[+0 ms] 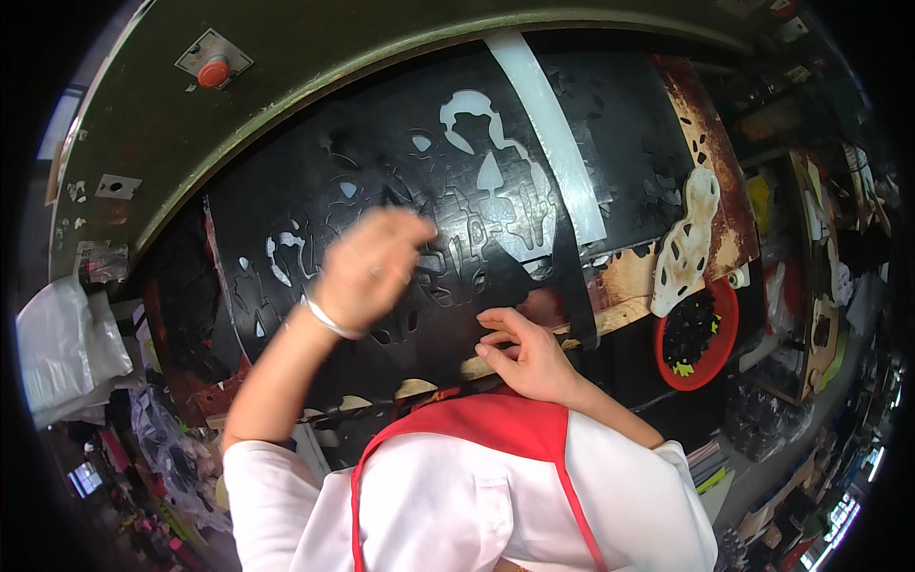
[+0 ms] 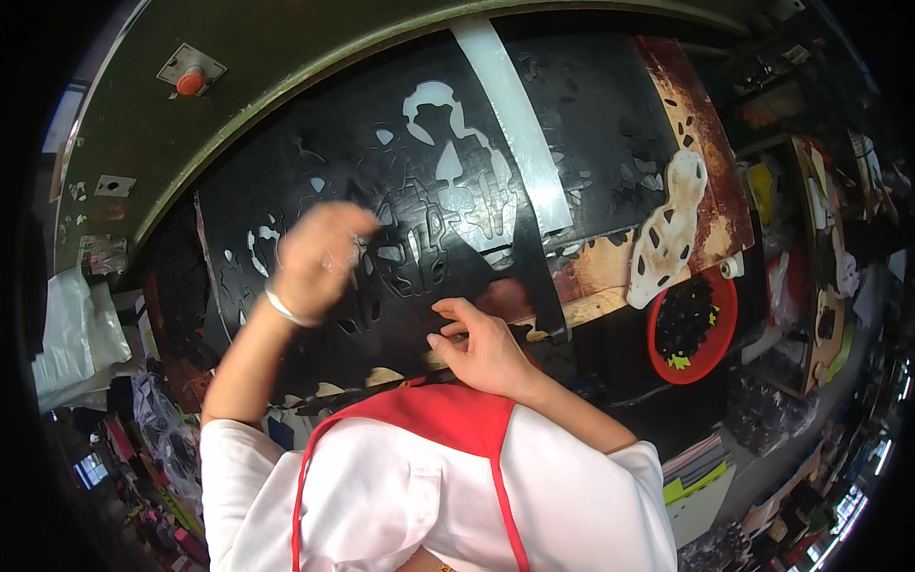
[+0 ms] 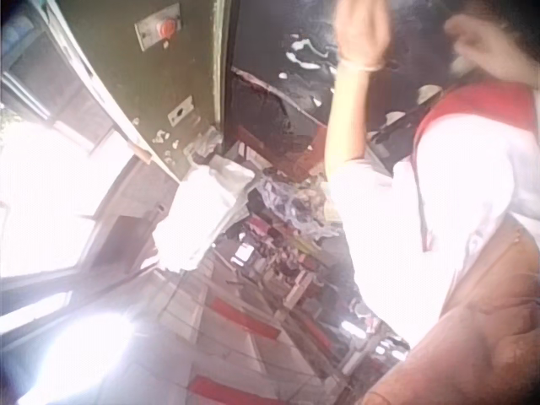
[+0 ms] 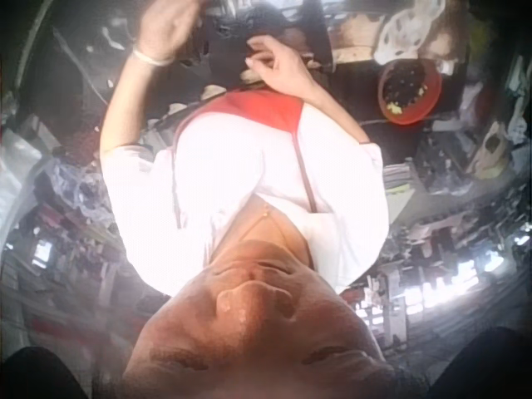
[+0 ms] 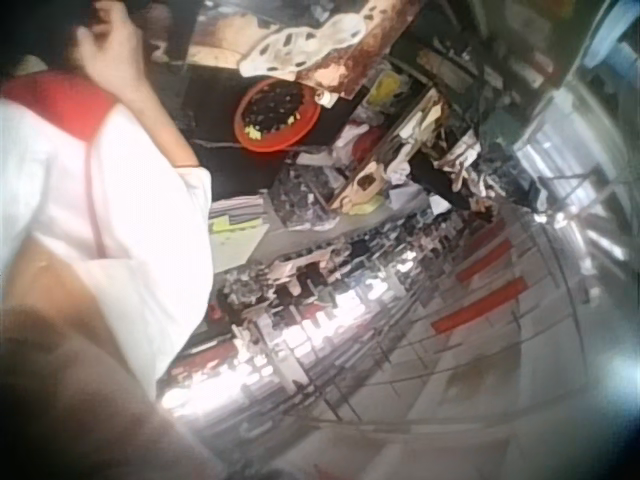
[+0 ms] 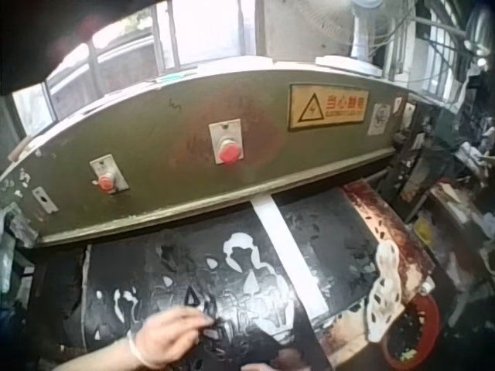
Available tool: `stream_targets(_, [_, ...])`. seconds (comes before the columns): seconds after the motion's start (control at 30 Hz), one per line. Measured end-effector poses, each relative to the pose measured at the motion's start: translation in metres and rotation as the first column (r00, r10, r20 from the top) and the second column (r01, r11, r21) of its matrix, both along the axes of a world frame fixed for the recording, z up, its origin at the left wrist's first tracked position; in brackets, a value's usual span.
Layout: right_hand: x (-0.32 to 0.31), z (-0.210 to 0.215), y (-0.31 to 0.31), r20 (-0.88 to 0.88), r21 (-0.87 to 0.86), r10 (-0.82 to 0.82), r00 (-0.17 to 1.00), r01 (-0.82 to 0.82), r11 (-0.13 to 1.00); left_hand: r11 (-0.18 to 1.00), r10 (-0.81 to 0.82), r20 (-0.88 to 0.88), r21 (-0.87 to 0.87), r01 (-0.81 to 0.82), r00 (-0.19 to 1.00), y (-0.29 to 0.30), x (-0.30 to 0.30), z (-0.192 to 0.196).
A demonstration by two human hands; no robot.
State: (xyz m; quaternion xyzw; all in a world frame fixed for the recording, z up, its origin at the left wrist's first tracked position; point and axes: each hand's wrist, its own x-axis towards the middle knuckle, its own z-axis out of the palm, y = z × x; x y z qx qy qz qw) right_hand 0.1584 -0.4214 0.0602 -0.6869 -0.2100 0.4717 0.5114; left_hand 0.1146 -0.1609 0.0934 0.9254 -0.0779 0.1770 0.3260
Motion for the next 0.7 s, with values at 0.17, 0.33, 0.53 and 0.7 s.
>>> stream_targets(0.17, [-0.003, -0.03, 0.001, -0.301, 0.114, -0.129, 0.945, 0.17, 0.979, 0.974, -0.224, -0.066, 0.01, 0.225, 0.972, -0.052, -0.031, -0.053])
stream_targets(0.33, [-0.01, -0.041, 0.006, -0.509, 0.278, -0.201, 0.837, 0.38, 0.882, 0.982, -0.177, -0.028, 0.055, 0.178, 0.984, -0.06, -0.036, -0.063])
stream_targets(0.53, [-0.007, -0.045, 0.035, -0.326, 0.073, -0.251, 0.912, 0.288, 0.955, 0.596, 0.034, -0.515, -0.678, -0.431, 0.857, -0.046, -0.021, -0.062])
stream_targets(0.7, [0.003, -0.059, 0.056, -0.164, 0.057, -0.145, 0.976, 0.156, 0.986, 0.692, -0.001, -0.553, -0.602, -0.399, 0.833, -0.041, -0.016, -0.061])
